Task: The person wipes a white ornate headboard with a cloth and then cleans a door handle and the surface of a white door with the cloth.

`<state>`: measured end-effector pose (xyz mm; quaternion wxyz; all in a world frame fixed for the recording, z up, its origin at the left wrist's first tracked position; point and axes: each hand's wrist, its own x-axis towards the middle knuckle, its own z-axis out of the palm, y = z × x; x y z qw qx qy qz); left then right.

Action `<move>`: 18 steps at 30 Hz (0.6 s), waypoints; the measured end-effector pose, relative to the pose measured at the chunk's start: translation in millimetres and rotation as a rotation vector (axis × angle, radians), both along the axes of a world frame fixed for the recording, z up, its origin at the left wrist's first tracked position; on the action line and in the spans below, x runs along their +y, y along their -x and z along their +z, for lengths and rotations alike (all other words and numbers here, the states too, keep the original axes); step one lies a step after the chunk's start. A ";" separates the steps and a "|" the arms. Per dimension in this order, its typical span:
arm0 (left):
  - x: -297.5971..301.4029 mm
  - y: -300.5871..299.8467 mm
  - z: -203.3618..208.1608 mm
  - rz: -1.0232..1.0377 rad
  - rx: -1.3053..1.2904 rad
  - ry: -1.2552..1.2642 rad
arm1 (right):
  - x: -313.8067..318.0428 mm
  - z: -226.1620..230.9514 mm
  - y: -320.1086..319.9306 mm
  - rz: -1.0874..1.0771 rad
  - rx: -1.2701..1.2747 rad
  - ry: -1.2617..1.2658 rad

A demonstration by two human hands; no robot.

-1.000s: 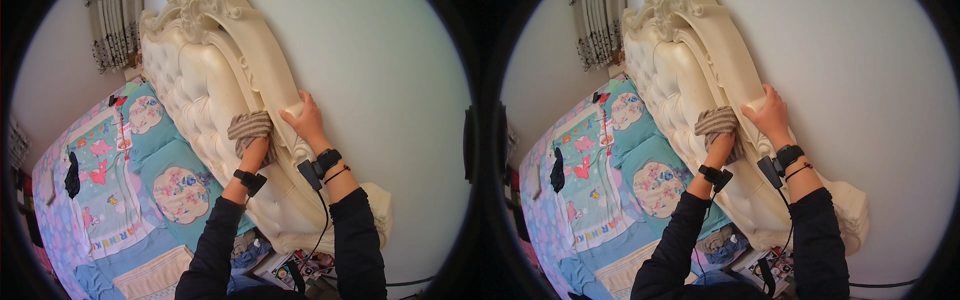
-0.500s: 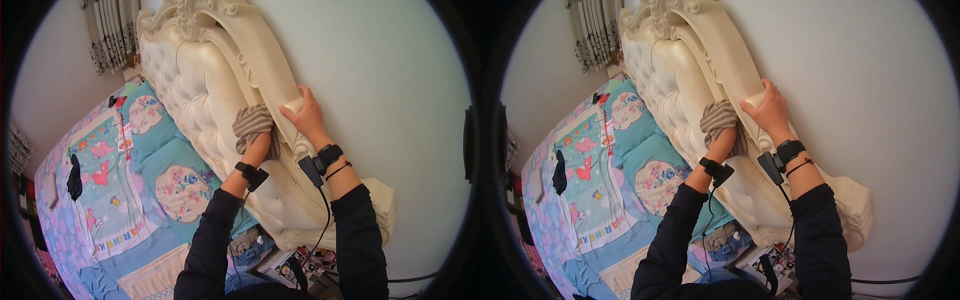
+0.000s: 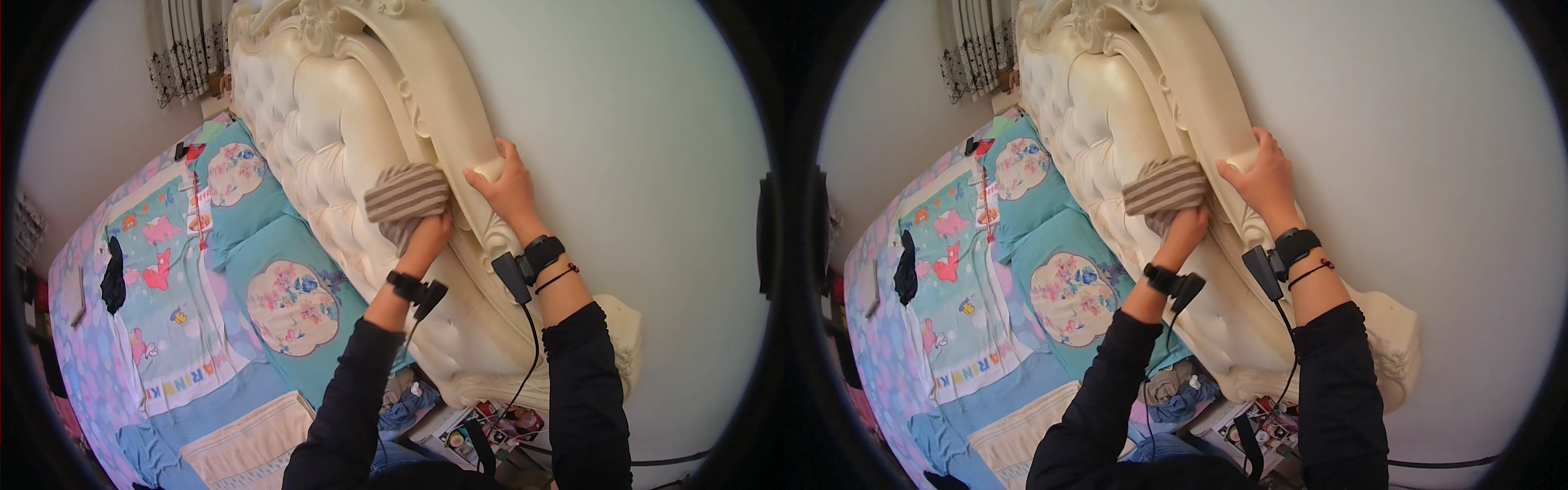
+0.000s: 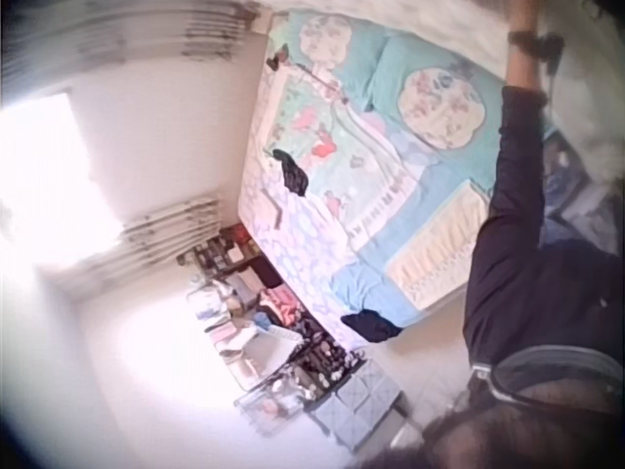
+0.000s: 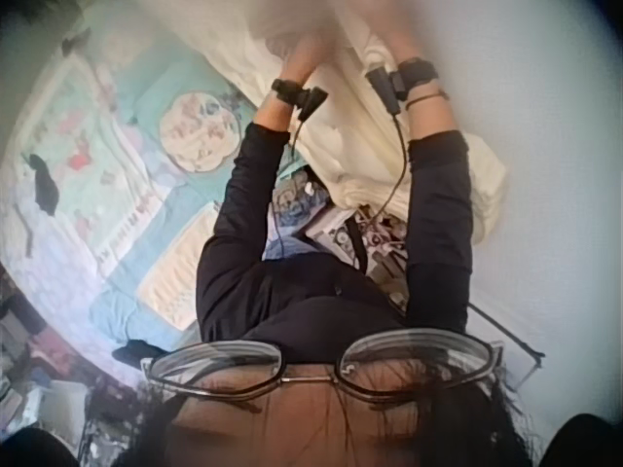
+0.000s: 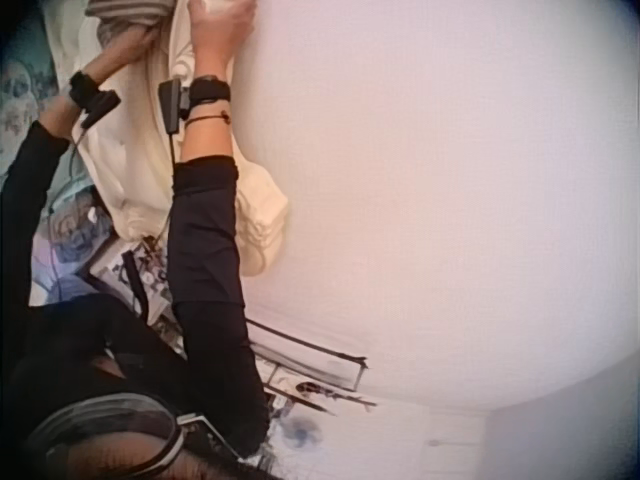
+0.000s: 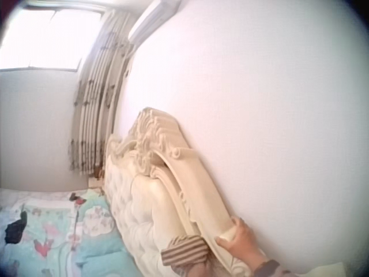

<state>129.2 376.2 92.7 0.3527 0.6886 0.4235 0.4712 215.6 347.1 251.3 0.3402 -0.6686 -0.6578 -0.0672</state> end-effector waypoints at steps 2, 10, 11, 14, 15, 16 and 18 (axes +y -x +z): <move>9.6 -23.1 -15.0 0.062 -0.039 -0.189 | 2.3 -1.4 4.8 0.003 -0.004 0.018; -44.2 -30.1 -56.2 0.082 -0.064 -0.514 | 5.0 -2.2 0.7 -0.016 -0.014 0.049; -51.2 -29.4 -57.3 0.088 -0.066 -0.515 | 5.7 -1.9 1.4 -0.013 -0.019 0.041; -70.7 -28.6 -56.0 0.024 -0.110 -0.406 | 6.4 -2.4 0.0 0.000 -0.026 0.025; -75.8 -25.9 -56.1 0.007 -0.186 -0.343 | 7.0 -3.6 -1.1 0.003 -0.019 0.014; -80.6 -23.1 -56.1 -0.011 -0.263 -0.279 | 6.7 -5.4 -3.5 0.005 -0.028 0.015; -85.5 -15.2 -54.0 -0.044 -0.415 -0.156 | 5.5 -6.4 -3.7 0.028 0.000 -0.014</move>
